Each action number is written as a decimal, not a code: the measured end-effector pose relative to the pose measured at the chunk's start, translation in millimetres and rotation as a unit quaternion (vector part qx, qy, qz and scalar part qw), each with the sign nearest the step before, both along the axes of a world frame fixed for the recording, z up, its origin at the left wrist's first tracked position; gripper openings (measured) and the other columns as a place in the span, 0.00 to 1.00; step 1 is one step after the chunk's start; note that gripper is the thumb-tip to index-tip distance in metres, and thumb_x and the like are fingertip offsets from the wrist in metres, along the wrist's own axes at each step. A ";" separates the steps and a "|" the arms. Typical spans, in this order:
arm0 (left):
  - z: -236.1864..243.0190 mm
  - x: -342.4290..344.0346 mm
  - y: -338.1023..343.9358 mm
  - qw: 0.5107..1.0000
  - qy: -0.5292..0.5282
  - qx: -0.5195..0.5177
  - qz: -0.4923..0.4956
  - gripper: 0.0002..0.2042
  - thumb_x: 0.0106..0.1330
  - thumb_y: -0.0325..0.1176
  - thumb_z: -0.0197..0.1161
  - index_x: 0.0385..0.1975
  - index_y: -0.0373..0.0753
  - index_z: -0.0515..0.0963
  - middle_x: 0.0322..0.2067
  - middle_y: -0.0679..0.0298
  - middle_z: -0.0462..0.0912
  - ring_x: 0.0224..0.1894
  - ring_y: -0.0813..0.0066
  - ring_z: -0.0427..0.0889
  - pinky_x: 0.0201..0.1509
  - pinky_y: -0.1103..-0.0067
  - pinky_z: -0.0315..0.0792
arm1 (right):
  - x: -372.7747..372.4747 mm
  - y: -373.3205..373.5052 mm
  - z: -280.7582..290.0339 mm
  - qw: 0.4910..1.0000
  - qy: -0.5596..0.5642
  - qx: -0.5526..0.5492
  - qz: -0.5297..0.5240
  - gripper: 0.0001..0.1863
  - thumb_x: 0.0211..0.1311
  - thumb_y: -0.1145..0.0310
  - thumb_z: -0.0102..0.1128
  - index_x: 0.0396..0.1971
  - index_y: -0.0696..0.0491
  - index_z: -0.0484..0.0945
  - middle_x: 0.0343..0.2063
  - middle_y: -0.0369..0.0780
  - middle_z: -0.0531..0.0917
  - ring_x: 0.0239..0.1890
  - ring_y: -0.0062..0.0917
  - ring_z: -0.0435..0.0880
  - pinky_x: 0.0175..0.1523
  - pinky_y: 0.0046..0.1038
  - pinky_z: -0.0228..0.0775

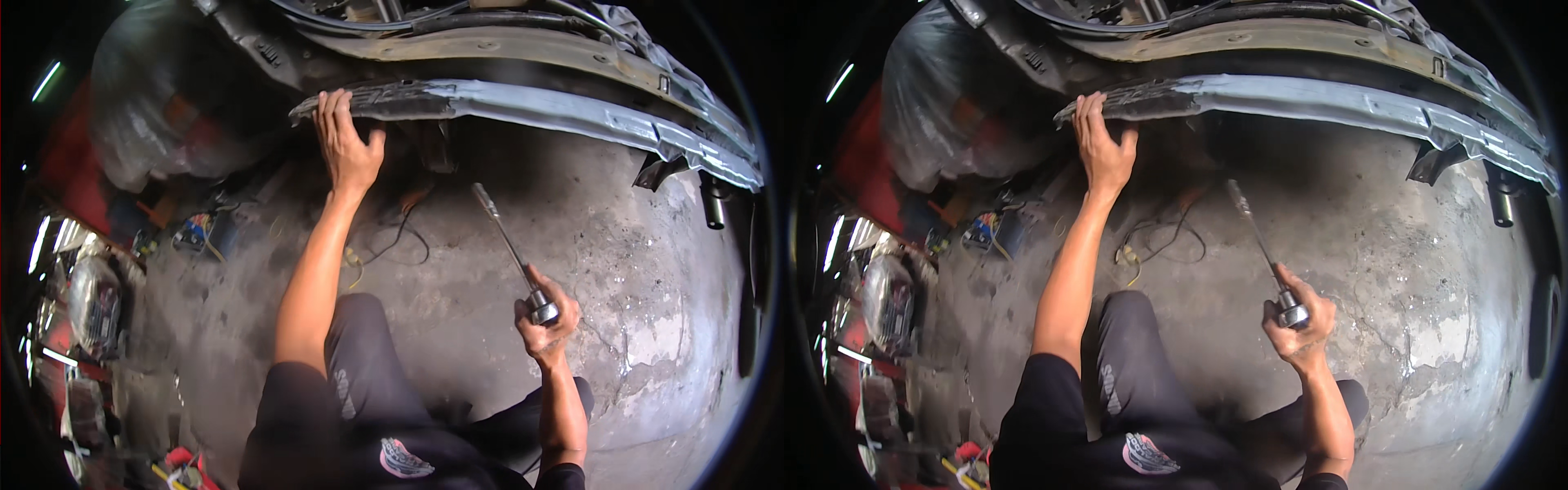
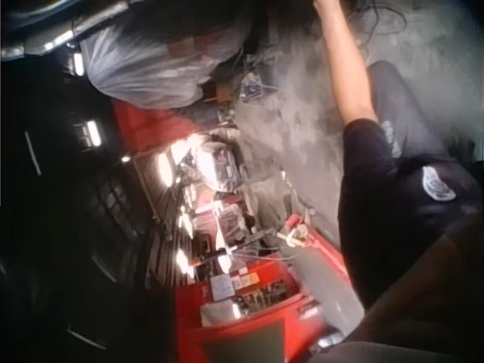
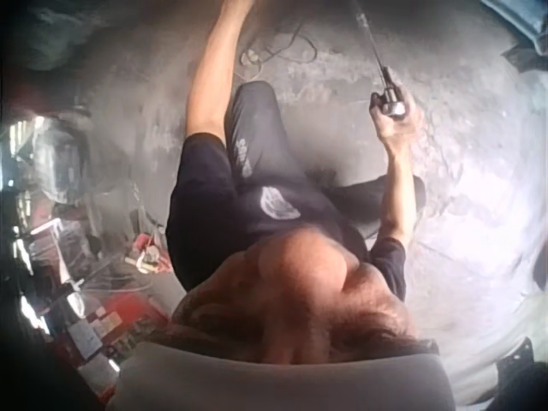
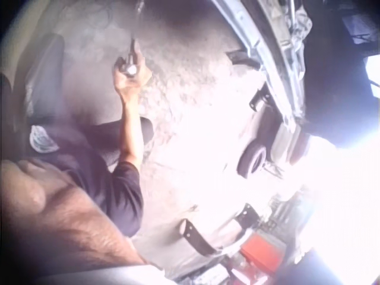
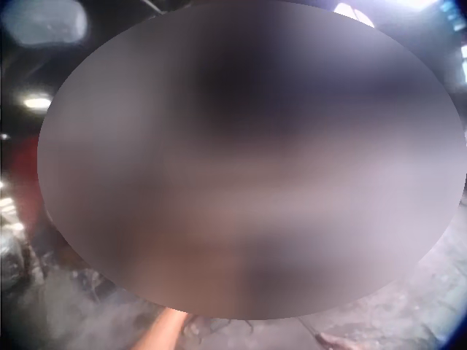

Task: The person uses a ratchet with an extension to loosen and remove bolts from the metal frame of a car chassis, then pulls on a metal component by hand.

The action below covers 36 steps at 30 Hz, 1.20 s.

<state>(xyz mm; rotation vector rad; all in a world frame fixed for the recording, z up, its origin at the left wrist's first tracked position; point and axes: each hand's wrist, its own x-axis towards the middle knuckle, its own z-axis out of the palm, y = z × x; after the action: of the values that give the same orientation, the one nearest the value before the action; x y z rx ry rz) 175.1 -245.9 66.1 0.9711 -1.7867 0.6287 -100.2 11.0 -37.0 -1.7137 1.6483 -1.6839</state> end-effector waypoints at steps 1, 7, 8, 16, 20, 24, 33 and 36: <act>5.1 3.6 -3.5 1.000 0.005 -0.004 -0.013 0.33 0.52 0.26 0.66 0.62 0.31 0.66 0.62 0.48 0.70 0.71 0.43 0.60 0.75 0.57 0.52 | 11.9 -12.8 8.1 0.996 0.036 -0.079 0.013 0.29 0.35 0.77 0.65 0.48 0.60 0.84 0.24 0.42 0.84 0.18 0.27 0.80 0.29 0.24 0.72; 0.3 33.7 -20.5 0.995 -0.029 -0.038 -0.086 0.29 0.54 0.24 0.65 0.60 0.33 0.72 0.58 0.52 0.77 0.66 0.49 0.70 0.74 0.57 0.54 | 50.8 -44.9 40.1 0.957 0.226 -0.182 0.017 0.32 0.34 0.78 0.64 0.49 0.63 0.82 0.15 0.36 0.78 0.13 0.26 0.76 0.23 0.27 0.68; 4.4 38.7 -22.1 0.992 -0.031 -0.046 -0.115 0.25 0.57 0.23 0.64 0.58 0.32 0.75 0.57 0.52 0.78 0.64 0.50 0.72 0.73 0.58 0.57 | 59.3 -53.4 45.1 0.949 0.232 -0.211 0.016 0.32 0.36 0.79 0.63 0.51 0.64 0.81 0.15 0.36 0.77 0.12 0.26 0.75 0.22 0.27 0.68; -5.6 57.7 -45.9 0.980 -0.042 -0.124 -0.147 0.21 0.58 0.28 0.66 0.53 0.37 0.79 0.53 0.57 0.82 0.60 0.55 0.77 0.69 0.57 0.61 | 107.4 -70.0 67.3 0.912 0.387 -0.130 -0.039 0.31 0.40 0.84 0.61 0.52 0.63 0.81 0.18 0.36 0.80 0.15 0.20 0.76 0.24 0.23 0.67; -3.1 61.3 -54.1 0.972 -0.037 -0.154 -0.174 0.19 0.61 0.30 0.68 0.53 0.36 0.80 0.51 0.57 0.84 0.55 0.57 0.80 0.65 0.64 0.65 | 119.7 -91.9 67.6 0.892 0.421 -0.152 -0.069 0.31 0.41 0.86 0.62 0.54 0.63 0.80 0.22 0.38 0.84 0.16 0.20 0.78 0.25 0.24 0.69; -3.8 61.9 -58.1 0.970 -0.030 -0.163 -0.176 0.19 0.61 0.30 0.69 0.53 0.36 0.80 0.50 0.57 0.84 0.54 0.58 0.81 0.63 0.66 0.66 | 126.9 -92.2 78.8 0.878 0.448 -0.144 -0.086 0.33 0.39 0.85 0.62 0.54 0.63 0.80 0.20 0.38 0.82 0.16 0.22 0.78 0.25 0.24 0.69; -2.7 61.8 -56.9 0.970 -0.012 -0.143 -0.196 0.18 0.62 0.31 0.68 0.52 0.36 0.81 0.50 0.58 0.85 0.54 0.59 0.81 0.64 0.66 0.64 | 134.0 -87.3 117.0 0.820 0.563 -0.084 -0.065 0.34 0.47 0.75 0.67 0.61 0.59 0.76 0.13 0.32 0.68 0.14 0.20 0.69 0.22 0.28 0.59; -3.1 71.0 -52.9 0.968 -0.005 -0.121 -0.219 0.17 0.64 0.30 0.66 0.53 0.36 0.80 0.51 0.59 0.84 0.56 0.60 0.80 0.66 0.66 0.63 | 150.0 -86.0 131.5 0.769 0.631 -0.014 -0.107 0.34 0.51 0.70 0.67 0.62 0.52 0.75 0.15 0.30 0.67 0.19 0.21 0.69 0.26 0.28 0.60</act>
<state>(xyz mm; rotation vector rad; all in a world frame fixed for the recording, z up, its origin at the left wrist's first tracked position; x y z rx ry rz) 246.1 -298.7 63.0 0.3882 -1.8041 0.5506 49.8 -75.0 94.5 -3.0604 2.2697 -0.3783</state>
